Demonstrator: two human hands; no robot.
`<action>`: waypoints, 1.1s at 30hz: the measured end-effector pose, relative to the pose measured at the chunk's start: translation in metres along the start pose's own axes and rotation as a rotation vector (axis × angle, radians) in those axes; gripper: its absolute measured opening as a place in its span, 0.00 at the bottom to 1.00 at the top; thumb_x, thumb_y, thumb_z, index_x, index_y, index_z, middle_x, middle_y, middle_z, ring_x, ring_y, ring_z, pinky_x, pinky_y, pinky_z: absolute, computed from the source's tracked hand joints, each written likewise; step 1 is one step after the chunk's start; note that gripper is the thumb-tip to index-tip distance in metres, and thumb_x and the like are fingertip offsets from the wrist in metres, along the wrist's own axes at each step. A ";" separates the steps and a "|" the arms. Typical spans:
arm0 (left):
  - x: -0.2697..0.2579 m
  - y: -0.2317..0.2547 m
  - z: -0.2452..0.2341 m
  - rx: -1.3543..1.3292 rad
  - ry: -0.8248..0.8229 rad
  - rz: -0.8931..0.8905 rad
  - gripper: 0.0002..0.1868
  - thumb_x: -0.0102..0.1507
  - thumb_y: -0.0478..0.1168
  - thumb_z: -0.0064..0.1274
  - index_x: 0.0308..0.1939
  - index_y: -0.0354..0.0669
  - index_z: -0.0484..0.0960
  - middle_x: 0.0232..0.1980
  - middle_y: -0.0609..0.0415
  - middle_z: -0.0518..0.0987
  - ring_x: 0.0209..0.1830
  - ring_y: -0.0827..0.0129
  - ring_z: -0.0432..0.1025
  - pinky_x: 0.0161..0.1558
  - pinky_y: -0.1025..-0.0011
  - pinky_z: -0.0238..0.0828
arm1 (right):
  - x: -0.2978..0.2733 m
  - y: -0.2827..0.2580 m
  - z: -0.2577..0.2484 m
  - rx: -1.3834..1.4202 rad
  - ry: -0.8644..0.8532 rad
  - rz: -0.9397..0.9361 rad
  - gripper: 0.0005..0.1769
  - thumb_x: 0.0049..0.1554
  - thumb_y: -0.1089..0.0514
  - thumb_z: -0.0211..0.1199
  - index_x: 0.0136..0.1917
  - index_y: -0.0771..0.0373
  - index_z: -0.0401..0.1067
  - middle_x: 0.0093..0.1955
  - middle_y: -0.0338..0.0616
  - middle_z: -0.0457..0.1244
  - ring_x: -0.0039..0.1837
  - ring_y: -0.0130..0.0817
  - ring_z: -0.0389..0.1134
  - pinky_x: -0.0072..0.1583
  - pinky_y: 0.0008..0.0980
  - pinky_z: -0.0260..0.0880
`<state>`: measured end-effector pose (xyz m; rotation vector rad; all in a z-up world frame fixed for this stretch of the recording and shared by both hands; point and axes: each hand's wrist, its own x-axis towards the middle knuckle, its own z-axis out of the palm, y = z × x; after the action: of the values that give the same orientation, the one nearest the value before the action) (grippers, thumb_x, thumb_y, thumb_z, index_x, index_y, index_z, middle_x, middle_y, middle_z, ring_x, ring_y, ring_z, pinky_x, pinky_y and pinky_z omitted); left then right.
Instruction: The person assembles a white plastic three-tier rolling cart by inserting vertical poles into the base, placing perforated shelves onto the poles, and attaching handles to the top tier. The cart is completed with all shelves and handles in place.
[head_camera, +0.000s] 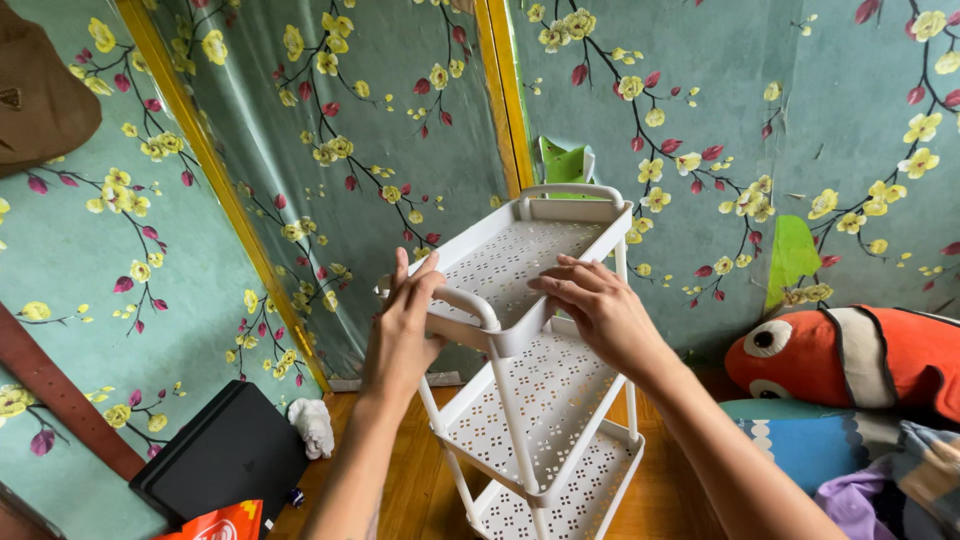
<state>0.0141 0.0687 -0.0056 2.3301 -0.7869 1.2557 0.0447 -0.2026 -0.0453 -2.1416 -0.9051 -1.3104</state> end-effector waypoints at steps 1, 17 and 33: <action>0.003 0.001 -0.007 0.085 -0.059 0.016 0.41 0.41 0.18 0.61 0.58 0.41 0.70 0.74 0.44 0.67 0.77 0.39 0.53 0.69 0.51 0.55 | 0.000 -0.002 0.004 0.029 0.049 0.008 0.17 0.58 0.59 0.64 0.61 0.52 0.78 0.62 0.38 0.68 0.73 0.41 0.63 0.70 0.42 0.63; -0.009 0.077 0.038 0.132 -0.143 0.012 0.34 0.59 0.36 0.59 0.69 0.33 0.70 0.54 0.40 0.78 0.51 0.53 0.75 0.56 0.54 0.66 | 0.014 -0.026 -0.024 0.301 0.184 0.096 0.15 0.52 0.73 0.66 0.52 0.62 0.79 0.56 0.46 0.70 0.59 0.43 0.72 0.59 0.36 0.72; -0.018 -0.066 0.007 -0.506 -0.001 -0.236 0.07 0.52 0.42 0.58 0.24 0.43 0.81 0.72 0.50 0.68 0.81 0.51 0.46 0.73 0.43 0.30 | 0.001 0.031 -0.089 0.009 -0.275 0.101 0.69 0.26 0.41 0.82 0.77 0.47 0.55 0.80 0.44 0.49 0.80 0.49 0.46 0.75 0.54 0.46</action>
<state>0.0520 0.1213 -0.0287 1.9423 -0.7056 0.8371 0.0152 -0.2837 -0.0068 -2.3660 -0.8911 -0.9770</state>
